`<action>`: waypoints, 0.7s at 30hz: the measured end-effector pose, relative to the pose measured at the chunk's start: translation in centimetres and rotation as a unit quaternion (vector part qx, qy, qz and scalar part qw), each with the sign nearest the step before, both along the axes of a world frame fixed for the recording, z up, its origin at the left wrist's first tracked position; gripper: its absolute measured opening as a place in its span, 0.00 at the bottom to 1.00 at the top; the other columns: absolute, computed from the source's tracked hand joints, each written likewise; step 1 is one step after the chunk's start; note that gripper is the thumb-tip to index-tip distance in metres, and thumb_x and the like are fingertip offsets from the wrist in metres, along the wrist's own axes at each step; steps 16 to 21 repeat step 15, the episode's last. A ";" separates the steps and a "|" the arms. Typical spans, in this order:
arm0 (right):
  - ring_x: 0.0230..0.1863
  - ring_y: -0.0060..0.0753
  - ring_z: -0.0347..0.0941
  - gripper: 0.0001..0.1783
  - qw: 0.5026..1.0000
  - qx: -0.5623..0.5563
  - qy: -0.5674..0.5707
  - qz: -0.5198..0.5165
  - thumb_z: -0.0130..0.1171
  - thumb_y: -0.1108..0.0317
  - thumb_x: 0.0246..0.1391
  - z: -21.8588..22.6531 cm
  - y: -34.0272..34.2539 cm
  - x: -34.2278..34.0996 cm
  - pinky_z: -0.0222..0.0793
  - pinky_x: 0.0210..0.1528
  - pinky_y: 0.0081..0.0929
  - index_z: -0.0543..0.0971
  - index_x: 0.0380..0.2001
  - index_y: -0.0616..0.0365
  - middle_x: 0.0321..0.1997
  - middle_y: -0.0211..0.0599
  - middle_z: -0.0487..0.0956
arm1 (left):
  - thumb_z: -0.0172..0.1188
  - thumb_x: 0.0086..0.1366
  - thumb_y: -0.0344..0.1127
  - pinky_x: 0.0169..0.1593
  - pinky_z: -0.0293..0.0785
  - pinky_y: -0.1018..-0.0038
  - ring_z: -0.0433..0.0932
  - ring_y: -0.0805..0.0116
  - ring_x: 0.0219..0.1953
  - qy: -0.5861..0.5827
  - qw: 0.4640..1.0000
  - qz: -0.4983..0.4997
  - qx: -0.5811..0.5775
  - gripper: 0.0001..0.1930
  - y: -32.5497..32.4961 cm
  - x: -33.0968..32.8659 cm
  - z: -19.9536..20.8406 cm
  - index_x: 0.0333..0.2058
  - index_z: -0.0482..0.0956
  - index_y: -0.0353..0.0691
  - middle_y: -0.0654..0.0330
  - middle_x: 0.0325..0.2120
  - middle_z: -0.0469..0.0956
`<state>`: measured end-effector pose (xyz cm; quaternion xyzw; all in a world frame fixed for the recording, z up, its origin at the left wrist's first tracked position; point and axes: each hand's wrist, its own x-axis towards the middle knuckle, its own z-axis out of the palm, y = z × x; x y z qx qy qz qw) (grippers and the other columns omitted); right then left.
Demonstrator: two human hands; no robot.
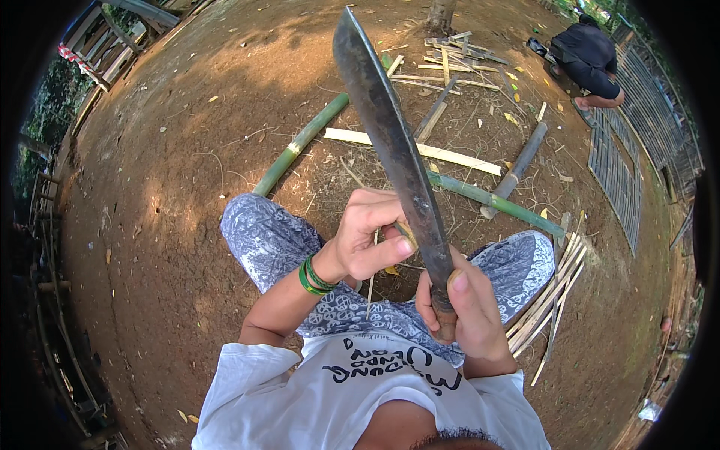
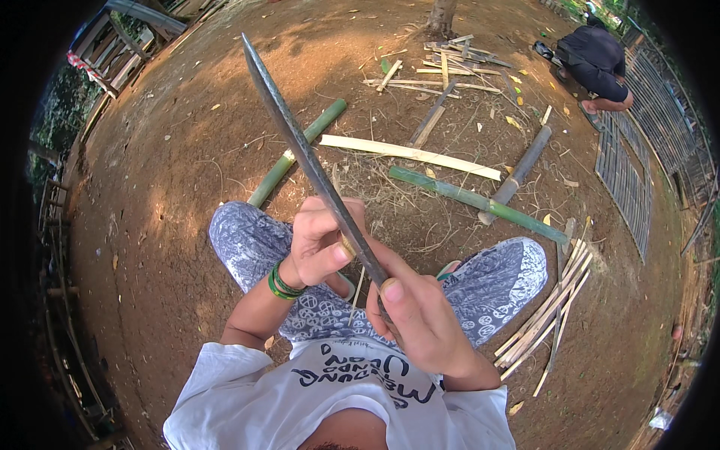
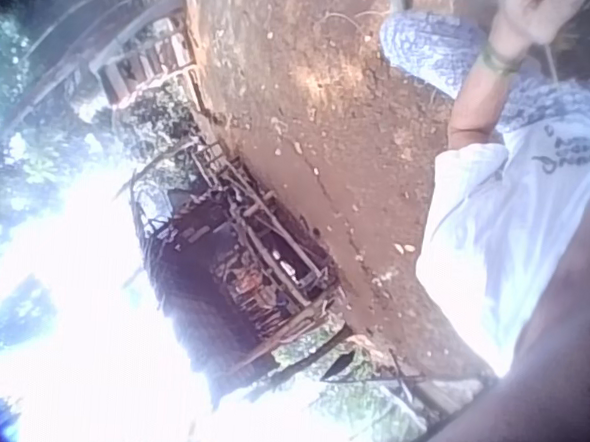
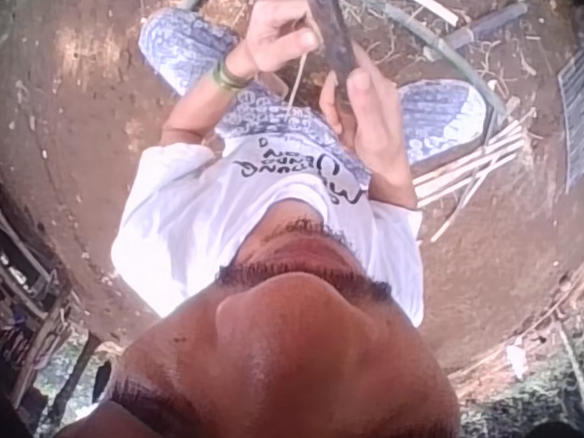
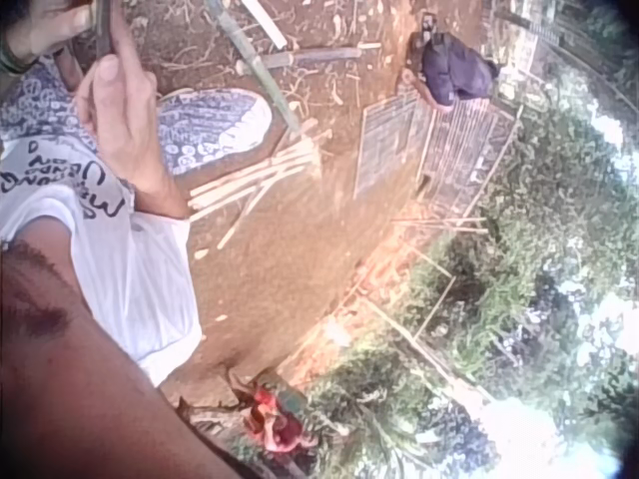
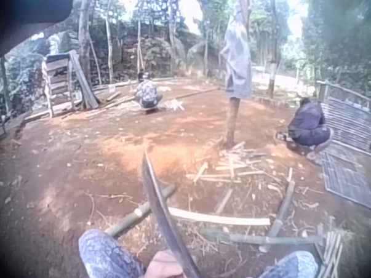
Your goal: The person sits on the ground and uses a machete to split a large bamboo pole into smaller strips. They first cut the pole into sections, then split the sections lengthwise into thin slats, and finally shave the edges of the slats to smooth them.
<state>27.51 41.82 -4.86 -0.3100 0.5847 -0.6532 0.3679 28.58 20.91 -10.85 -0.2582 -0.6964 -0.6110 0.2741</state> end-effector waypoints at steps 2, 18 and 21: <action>0.16 0.18 0.64 0.41 0.998 0.023 0.060 -0.023 0.37 0.41 0.70 0.2 -0.2 0.4 0.58 0.19 0.20 0.61 0.66 0.71 0.17 0.31 0.71 | 0.58 0.62 0.48 0.22 0.59 0.71 0.67 0.66 0.17 -0.011 1.000 0.004 -0.001 0.21 0.0 0.2 -0.1 0.22 0.73 0.34 0.59 0.16 0.70; 0.27 0.52 0.81 0.33 0.956 0.027 0.287 -0.052 0.48 0.58 0.67 -0.7 -0.4 1.2 0.74 0.31 0.39 0.60 0.68 0.68 0.27 0.55 0.80 | 0.63 0.49 0.35 0.22 0.61 0.69 0.69 0.61 0.16 0.021 1.000 0.003 -0.010 0.09 0.2 0.3 -0.8 0.20 0.73 0.36 0.57 0.15 0.70; 0.27 0.52 0.81 0.33 0.956 0.027 0.287 -0.052 0.48 0.58 0.67 -0.7 -0.4 1.2 0.74 0.31 0.39 0.60 0.68 0.68 0.27 0.55 0.80 | 0.63 0.49 0.35 0.22 0.61 0.69 0.69 0.61 0.16 0.021 1.000 0.003 -0.010 0.09 0.2 0.3 -0.8 0.20 0.73 0.36 0.57 0.15 0.70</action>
